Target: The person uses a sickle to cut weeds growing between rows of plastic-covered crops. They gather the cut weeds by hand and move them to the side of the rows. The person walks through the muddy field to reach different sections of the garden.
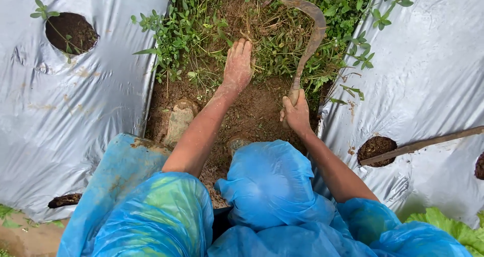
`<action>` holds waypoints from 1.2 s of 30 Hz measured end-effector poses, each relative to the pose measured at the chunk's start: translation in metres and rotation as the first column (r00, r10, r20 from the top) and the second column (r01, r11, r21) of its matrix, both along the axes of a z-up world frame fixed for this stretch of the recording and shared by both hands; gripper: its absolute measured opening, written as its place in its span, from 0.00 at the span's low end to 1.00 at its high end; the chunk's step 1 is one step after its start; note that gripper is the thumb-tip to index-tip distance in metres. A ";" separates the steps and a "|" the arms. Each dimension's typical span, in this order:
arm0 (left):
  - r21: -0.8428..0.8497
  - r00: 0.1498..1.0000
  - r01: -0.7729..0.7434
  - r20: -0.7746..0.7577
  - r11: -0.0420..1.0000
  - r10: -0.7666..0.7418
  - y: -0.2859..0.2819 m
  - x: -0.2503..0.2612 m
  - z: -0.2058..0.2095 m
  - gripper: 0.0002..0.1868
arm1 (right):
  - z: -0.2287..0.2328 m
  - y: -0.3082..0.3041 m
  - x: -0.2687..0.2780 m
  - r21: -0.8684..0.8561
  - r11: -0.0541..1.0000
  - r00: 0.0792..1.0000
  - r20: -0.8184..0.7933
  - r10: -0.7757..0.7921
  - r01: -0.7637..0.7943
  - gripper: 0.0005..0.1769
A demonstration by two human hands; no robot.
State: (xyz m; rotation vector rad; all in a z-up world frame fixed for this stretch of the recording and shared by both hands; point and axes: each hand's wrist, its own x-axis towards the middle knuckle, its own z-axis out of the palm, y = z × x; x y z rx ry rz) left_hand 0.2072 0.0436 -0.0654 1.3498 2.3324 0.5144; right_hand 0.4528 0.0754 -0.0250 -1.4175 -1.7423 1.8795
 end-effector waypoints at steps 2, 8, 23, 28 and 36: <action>0.024 0.997 -0.057 0.048 0.998 0.056 0.046 0.022 -0.021 0.28 | 0.020 0.001 -0.001 -0.018 0.996 0.996 0.010 -0.086 0.086 0.10; -0.124 0.985 0.109 0.143 0.986 -0.091 0.116 0.075 0.037 0.49 | 0.036 0.000 0.010 -0.060 0.941 0.940 -0.059 -0.336 0.333 0.09; -0.136 1.000 -0.011 -0.005 0.991 0.011 0.035 0.025 -0.019 0.63 | 0.047 0.036 0.037 0.161 0.986 0.910 0.400 -0.108 0.046 0.10; -0.122 0.999 0.031 0.034 0.992 -0.027 0.037 0.018 -0.038 0.66 | 0.027 0.024 0.024 0.059 0.990 0.809 0.584 0.067 -0.124 0.10; -0.248 0.951 0.291 0.185 0.924 -0.249 0.034 0.009 0.000 0.74 | -0.039 -0.043 0.134 -0.162 0.930 0.772 0.521 0.365 -0.331 0.29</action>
